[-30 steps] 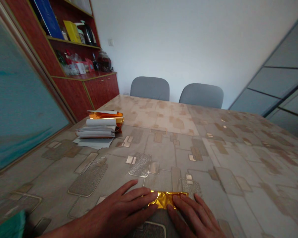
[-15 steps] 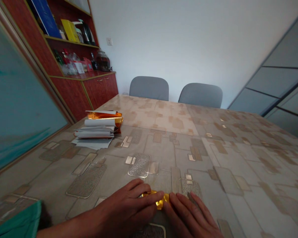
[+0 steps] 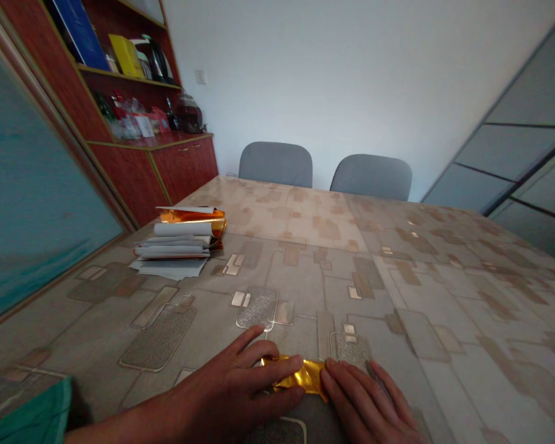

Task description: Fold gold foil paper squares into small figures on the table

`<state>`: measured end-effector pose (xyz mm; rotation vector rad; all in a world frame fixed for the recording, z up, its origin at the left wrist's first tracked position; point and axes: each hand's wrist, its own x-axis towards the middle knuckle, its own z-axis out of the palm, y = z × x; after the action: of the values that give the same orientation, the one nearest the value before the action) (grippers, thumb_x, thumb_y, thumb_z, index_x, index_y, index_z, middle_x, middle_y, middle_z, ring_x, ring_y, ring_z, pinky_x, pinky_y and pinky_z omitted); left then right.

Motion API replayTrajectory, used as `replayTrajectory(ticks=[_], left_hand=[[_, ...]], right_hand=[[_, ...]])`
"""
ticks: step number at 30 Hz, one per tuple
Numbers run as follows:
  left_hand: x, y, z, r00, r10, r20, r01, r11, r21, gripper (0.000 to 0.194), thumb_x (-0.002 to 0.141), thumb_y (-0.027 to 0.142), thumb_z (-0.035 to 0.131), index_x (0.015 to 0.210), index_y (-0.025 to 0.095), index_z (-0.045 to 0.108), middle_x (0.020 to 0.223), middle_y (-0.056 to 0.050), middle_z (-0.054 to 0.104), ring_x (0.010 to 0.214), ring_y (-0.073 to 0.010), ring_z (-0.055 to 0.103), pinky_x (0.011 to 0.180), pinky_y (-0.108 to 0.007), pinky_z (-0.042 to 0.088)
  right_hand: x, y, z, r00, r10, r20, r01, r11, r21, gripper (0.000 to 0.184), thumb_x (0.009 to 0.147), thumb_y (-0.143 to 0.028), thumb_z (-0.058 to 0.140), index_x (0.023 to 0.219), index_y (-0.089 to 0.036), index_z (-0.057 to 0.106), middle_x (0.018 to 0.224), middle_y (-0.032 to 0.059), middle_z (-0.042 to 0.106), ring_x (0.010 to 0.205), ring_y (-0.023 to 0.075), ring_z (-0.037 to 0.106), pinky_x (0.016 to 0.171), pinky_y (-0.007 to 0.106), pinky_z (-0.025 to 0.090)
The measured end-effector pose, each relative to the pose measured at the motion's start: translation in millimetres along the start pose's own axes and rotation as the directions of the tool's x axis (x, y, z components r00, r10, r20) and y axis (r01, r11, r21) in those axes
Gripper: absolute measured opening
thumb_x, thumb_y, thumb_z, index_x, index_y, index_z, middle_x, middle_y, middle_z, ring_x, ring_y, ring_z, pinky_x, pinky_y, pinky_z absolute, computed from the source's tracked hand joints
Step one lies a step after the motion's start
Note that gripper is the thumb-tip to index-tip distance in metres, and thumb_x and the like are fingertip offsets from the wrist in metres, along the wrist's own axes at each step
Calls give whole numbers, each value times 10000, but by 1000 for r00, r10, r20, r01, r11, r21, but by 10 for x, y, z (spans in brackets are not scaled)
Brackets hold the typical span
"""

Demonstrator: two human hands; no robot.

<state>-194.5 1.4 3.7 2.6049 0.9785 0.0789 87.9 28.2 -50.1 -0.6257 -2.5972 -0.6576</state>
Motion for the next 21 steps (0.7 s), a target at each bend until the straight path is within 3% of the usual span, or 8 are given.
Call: replayTrajectory(ticks=[6,12,16,18,21], left_hand=[[-10,-5,-37,999,-3,-54,-1,997,-76,873,777,244,783,1532,363,362,1555,-32,475,1313,-316,500,1221,-574,216],[-45,-44,-37,999,-10,-43,2,984,-178,906,736,204,825,1519,368,399,1558,-28,482,1308,-343,518,1212,-634,189],[-86,-91,-60,997,29,-68,-45,971,-235,884,778,239,814,1533,375,374,1564,-30,476,1339,-345,488,1216,-626,142],[-80,-119,-60,993,47,-105,-74,960,-269,793,843,289,776,1525,392,385,1541,-29,507,1322,-323,506,1213,-574,181],[0,-162,17,975,41,-217,-111,940,-323,454,949,290,661,1382,390,567,1406,-13,639,1192,-264,584,1131,-448,328]], right_hand=[[-92,-126,104,996,72,-57,-73,997,-6,357,1039,-321,389,1248,-297,678,1128,39,764,1031,247,665,946,424,470],[-17,-118,41,996,29,-89,-35,998,-59,420,1058,-272,310,1113,-323,723,1039,39,793,969,241,678,874,432,442],[2,-77,-12,996,5,-92,-11,998,-65,410,1066,-272,307,1127,-323,710,1038,39,798,996,225,675,855,425,430],[-4,-76,-11,996,11,-90,-16,998,-61,411,1070,-284,305,1133,-319,710,1043,45,796,1002,230,673,854,429,428],[4,-46,-28,996,-1,-85,-2,1000,-29,395,1073,-311,322,1139,-317,712,1044,54,792,982,234,676,840,423,435]])
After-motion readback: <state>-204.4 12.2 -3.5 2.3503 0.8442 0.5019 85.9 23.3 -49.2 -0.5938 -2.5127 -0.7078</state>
